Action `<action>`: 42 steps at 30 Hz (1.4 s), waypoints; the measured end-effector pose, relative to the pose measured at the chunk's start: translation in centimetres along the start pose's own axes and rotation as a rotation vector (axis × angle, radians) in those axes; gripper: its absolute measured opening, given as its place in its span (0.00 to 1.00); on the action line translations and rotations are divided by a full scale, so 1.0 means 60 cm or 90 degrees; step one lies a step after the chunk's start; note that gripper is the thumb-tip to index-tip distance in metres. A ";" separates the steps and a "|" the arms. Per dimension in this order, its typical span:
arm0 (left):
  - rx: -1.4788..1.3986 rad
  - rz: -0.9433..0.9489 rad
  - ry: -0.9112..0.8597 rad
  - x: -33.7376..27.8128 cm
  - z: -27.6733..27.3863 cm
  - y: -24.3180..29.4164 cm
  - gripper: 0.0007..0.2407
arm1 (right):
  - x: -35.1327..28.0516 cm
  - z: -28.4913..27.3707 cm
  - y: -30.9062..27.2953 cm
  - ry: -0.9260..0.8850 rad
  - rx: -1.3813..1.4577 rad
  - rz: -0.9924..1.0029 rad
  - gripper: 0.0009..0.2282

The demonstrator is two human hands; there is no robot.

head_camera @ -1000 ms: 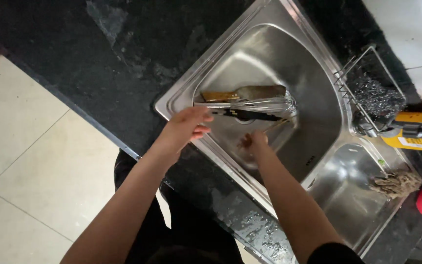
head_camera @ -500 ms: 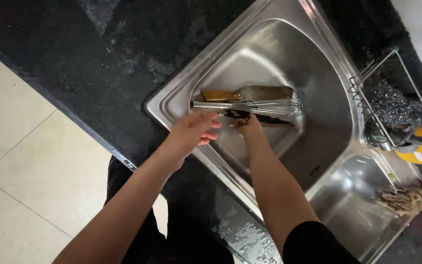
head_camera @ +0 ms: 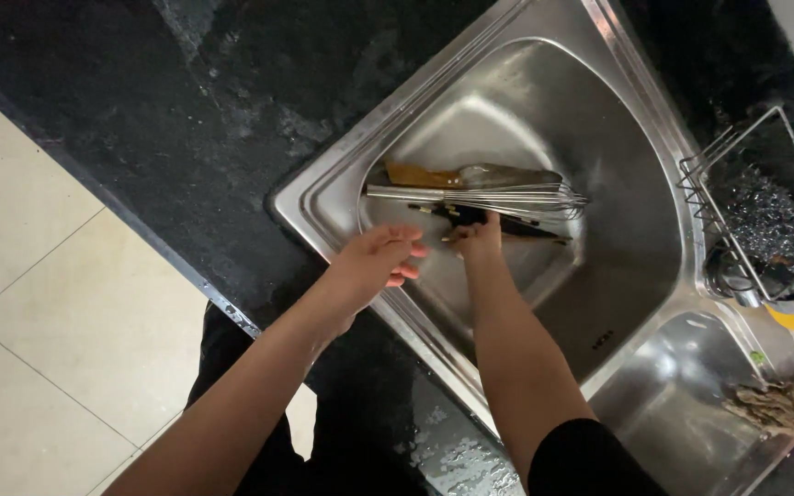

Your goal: Wash various kitchen items including bowls, plates, metal trays, and whisks in a sink.

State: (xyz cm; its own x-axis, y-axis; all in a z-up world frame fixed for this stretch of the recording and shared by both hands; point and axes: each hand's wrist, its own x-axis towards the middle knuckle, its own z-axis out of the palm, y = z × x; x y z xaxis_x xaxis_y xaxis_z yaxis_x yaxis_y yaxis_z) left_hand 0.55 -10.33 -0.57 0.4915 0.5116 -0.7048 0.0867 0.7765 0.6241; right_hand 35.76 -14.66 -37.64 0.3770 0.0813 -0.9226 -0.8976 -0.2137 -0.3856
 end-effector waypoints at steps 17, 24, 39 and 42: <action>-0.006 0.012 -0.028 0.011 0.058 -0.043 0.21 | -0.225 -0.125 -0.003 0.001 0.240 0.093 0.20; 0.136 0.000 0.022 0.072 0.072 -0.073 0.17 | -0.408 -0.121 -0.019 -0.079 0.277 0.036 0.17; 0.283 0.352 0.128 -0.030 0.098 0.088 0.21 | -0.680 -0.109 0.017 -0.192 0.174 -0.074 0.20; 0.045 0.373 0.204 0.005 0.077 0.134 0.20 | -0.693 -0.125 0.013 -0.163 0.109 -0.097 0.20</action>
State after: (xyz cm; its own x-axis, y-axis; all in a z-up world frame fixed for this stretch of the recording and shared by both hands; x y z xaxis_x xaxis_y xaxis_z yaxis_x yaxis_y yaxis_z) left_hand 5.40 -5.63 5.77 0.1937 0.9336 -0.3014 -0.0543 0.3169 0.9469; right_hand 21.10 -25.50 0.48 0.4589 0.3464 -0.8182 -0.8693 -0.0151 -0.4940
